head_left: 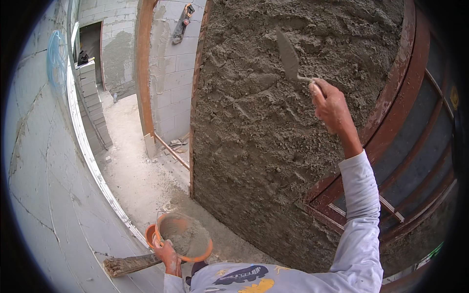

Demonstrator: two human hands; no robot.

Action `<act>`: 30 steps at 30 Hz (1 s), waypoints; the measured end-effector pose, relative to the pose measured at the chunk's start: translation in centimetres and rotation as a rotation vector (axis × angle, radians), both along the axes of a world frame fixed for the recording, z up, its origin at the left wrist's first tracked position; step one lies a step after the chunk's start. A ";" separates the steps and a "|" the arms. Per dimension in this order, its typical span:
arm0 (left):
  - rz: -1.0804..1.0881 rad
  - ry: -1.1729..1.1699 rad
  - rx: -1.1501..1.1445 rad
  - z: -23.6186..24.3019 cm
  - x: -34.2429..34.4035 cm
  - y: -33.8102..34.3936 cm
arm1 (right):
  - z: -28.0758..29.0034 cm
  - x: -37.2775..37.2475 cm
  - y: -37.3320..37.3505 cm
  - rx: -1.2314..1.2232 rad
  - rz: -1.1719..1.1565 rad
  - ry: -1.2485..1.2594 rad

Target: The person scoops wet cement from an orange basin with a trowel and applies it to a wall section next to a metal gate. After spreading the cement, the person uses a long wooden plank to level and smooth the surface.

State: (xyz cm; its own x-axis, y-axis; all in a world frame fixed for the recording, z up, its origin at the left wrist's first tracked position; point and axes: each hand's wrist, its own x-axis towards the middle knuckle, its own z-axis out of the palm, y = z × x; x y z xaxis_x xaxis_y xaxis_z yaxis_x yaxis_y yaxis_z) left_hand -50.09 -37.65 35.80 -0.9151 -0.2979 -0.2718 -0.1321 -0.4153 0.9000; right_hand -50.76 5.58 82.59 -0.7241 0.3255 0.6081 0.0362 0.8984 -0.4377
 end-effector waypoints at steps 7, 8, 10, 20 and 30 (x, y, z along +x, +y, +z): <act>-0.036 0.023 -0.017 -5.1 -5.2 0.5 | -4.4 -2.8 -3.0 0.235 0.025 -0.216; -0.065 0.014 -0.002 -4.6 -5.6 1.3 | -6.2 -4.2 -2.8 0.227 0.022 -0.314; -0.117 -0.032 -0.010 -3.9 -6.1 2.8 | -10.7 -6.2 0.0 0.349 -0.015 -0.255; -0.319 0.181 -0.253 3.5 -6.8 8.8 | -27.8 5.0 -3.8 0.370 0.348 -0.867; -0.633 0.809 -0.592 6.0 -5.8 13.6 | -40.4 6.5 -8.7 0.228 0.370 -0.965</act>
